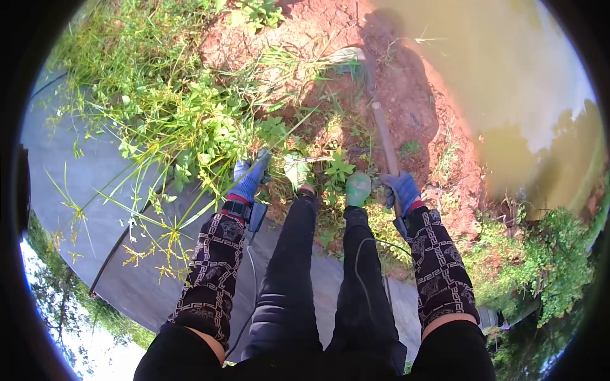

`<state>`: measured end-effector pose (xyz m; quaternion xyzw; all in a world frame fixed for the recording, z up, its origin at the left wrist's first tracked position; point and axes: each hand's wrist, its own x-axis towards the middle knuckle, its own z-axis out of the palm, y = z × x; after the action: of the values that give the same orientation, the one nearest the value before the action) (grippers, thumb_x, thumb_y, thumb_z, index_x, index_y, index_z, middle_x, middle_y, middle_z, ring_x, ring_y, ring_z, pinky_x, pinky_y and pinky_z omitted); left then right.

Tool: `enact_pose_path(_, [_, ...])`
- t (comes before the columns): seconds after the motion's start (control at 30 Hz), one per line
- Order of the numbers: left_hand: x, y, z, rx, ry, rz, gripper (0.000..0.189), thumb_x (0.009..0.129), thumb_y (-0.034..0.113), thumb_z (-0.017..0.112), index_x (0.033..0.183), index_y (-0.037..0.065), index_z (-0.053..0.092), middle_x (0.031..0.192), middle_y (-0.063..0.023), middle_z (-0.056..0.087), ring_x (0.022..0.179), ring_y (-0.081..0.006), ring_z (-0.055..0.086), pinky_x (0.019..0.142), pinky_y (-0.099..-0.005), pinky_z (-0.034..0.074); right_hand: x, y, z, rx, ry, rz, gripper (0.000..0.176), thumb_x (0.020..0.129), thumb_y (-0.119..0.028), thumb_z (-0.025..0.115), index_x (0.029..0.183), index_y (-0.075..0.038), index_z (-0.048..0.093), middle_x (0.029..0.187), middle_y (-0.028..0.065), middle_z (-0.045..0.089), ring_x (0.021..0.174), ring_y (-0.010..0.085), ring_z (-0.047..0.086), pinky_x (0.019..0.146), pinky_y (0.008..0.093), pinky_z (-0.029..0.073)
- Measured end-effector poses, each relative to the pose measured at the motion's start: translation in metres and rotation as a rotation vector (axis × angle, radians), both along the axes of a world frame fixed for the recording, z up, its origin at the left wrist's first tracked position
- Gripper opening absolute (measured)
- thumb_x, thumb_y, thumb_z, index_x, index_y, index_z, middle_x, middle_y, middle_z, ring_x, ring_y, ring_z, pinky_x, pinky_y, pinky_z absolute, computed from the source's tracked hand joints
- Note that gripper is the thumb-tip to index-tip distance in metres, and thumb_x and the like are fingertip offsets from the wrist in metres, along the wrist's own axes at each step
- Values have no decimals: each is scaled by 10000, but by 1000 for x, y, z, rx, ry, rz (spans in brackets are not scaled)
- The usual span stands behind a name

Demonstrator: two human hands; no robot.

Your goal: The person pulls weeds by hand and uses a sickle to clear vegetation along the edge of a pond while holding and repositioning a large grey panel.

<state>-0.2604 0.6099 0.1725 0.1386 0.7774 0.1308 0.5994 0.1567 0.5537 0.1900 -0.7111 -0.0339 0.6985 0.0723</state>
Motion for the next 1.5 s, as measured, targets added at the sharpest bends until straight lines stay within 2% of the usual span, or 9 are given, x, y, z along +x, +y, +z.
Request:
enact_pose_path(0.2, [13, 10, 13, 36, -32, -12, 366, 867, 384, 750, 873, 25, 677, 734, -21, 650, 559, -91, 577, 481, -258, 467, -34, 106, -17, 194, 48, -284, 231, 882, -252, 689, 887, -26, 642, 559, 4, 507, 412, 132, 487, 379, 289, 425])
enact_pose_path(0.33, [7, -15, -31, 101, -56, -94, 433, 844, 425, 769, 937, 9, 691, 813, -31, 677, 658, -87, 626, 597, -247, 508, -52, 62, -30, 83, 24, 38, 284, 860, -279, 705, 869, 3, 674, 557, 17, 518, 399, 138, 492, 373, 294, 422])
enact_pose_path(0.6, [30, 34, -1, 246, 429, -902, 493, 840, 485, 700, 1001, 20, 663, 894, -179, 707, 825, -378, 671, 745, -448, 529, -44, 6, 36, -38, 91, 12, 296, 863, -244, 687, 887, 50, 665, 589, 30, 553, 405, 117, 504, 347, 269, 432])
enact_pose_path(0.87, [106, 125, -44, 637, 346, -1194, 401, 824, 193, 682, 1195, 58, 612, 1397, -224, 494, 1054, -351, 636, 876, -436, 524, -62, 5, 37, -51, 71, 157, 258, 809, -257, 698, 844, -2, 694, 572, 39, 555, 401, 147, 538, 372, 284, 444])
enact_pose_path(1.0, [142, 139, -119, 436, 645, -935, 427, 847, 297, 677, 1166, 15, 643, 1313, -234, 570, 1064, -348, 647, 874, -427, 531, -75, 1, 39, -74, 29, 105, 252, 799, -247, 702, 883, -10, 683, 579, 43, 561, 400, 146, 524, 381, 292, 439])
enact_pose_path(1.07, [147, 147, -127, -30, 348, -1004, 508, 869, 431, 636, 1176, 27, 651, 1238, -229, 624, 1056, -349, 658, 886, -426, 533, -82, 0, 42, -91, 2, 108, 254, 801, -251, 701, 899, -19, 668, 586, 39, 560, 407, 141, 524, 387, 293, 441])
enact_pose_path(1.1, [143, 140, -127, 88, 415, -986, 626, 810, 587, 643, 1036, 8, 719, 1019, -242, 698, 992, -382, 673, 867, -450, 535, -85, -3, 44, -68, -21, 47, 238, 818, -236, 699, 884, -9, 675, 575, 30, 540, 401, 134, 508, 375, 283, 430])
enact_pose_path(1.3, [59, 113, -100, 138, 377, -652, 757, 830, 590, 606, 1200, -70, 593, 1024, -289, 677, 977, -373, 676, 815, -470, 524, -78, 27, 83, 122, -119, -79, 258, 795, -238, 725, 865, -10, 627, 590, 40, 549, 425, 137, 533, 385, 273, 437])
enact_pose_path(1.5, [-28, 106, -37, 238, 670, -1449, 238, 828, 231, 583, 967, 81, 705, 964, -188, 689, 889, -352, 673, 792, -436, 532, -73, 57, 84, 162, -78, -47, 247, 821, -222, 711, 828, -7, 591, 574, 57, 546, 406, 151, 531, 377, 287, 448])
